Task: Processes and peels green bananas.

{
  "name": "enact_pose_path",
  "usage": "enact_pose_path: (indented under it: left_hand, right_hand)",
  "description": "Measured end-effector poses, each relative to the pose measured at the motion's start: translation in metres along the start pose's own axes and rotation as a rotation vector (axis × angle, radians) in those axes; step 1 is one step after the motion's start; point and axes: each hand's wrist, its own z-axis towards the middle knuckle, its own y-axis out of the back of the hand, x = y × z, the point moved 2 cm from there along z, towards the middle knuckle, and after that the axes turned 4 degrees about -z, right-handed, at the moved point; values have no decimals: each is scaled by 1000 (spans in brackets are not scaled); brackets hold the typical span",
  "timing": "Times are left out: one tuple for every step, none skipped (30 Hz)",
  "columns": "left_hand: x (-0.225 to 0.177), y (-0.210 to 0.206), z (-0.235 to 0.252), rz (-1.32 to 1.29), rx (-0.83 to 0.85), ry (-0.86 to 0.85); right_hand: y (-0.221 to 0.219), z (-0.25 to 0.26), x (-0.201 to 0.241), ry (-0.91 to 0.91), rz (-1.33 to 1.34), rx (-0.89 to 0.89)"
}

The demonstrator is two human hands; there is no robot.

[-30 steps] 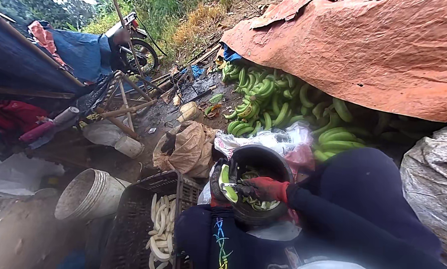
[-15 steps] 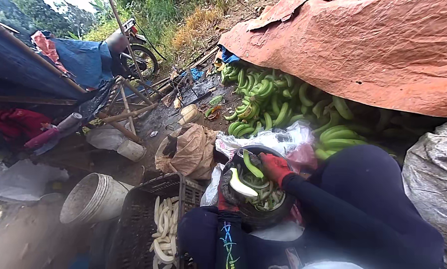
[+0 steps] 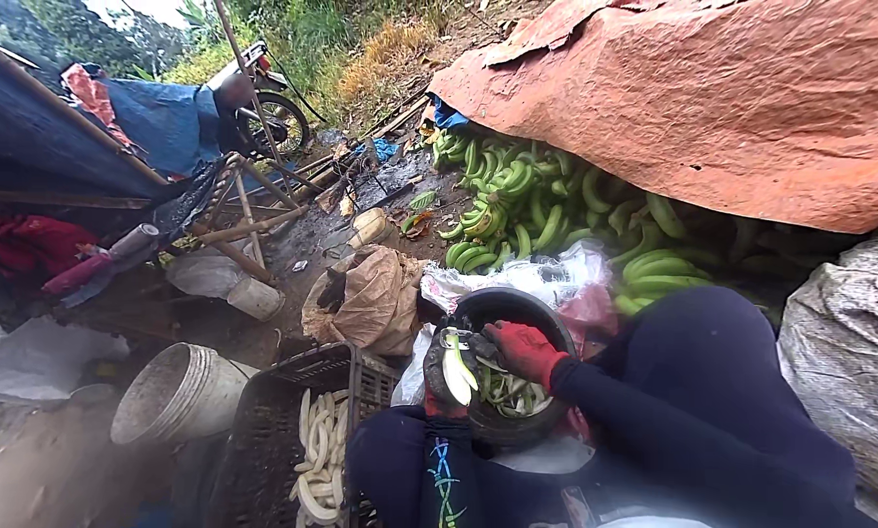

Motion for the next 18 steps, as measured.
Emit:
enact_pose_path:
  left_hand:
    - [20,33,19,-130,247,-38]
    - [31,54,33,-233,383,-25]
    - [26,47,28,-254,131,112]
    - [32,58,35,-275,174,145]
    - [35,63,40,-274,211,152]
    - [33,57,39,-226,182,137]
    - [34,56,38,-195,167,118]
    - [37,58,40,-185,178,98]
    - [34,53,37,-155,143,105]
    - [33,51,36,-156,140,113]
    - [33,51,35,-160,152,137]
    - [32,51,34,-167,145,177]
    - [31,50,33,-165,117,228]
    - [32,53,34,-204,119,271]
    - [33,56,34,-215,129,260]
    - [36,62,37,-222,132,224]
    - [44,71,42,-230,118,183]
    - [51,80,47,-220,81,138]
  right_hand:
    - [7,4,1,-50,-36,-44]
    - [11,8,3,-78,-62,-72]
    - [12,10,5,-94,-74,-83]
    - [11,9,7,-107,-69,-90]
    - [11,9,8,-123,-63,-93]
    - [10,8,9,-137,-61,-94]
    - [7,8,8,-147,-64,-93]
    - [4,8,6,-151,-72,-94]
    - [3,9,4,-149,-77,-97]
    - [3,9,3,-147,-77,-97]
    - [4,9,2,-150,-74,-98]
    - [4,10,-1,-167,-65,-98]
    - [6,11,-7,-203,-44,-103]
    - [9,13,-15,-245,-20,-112]
    - [13,14,-21,-268,-11,-108]
    - [17,14,-25,-270,-7,-92]
    - [20,11,-26,-269,4,-65]
    - [20,5,-25,-262,39,-37]
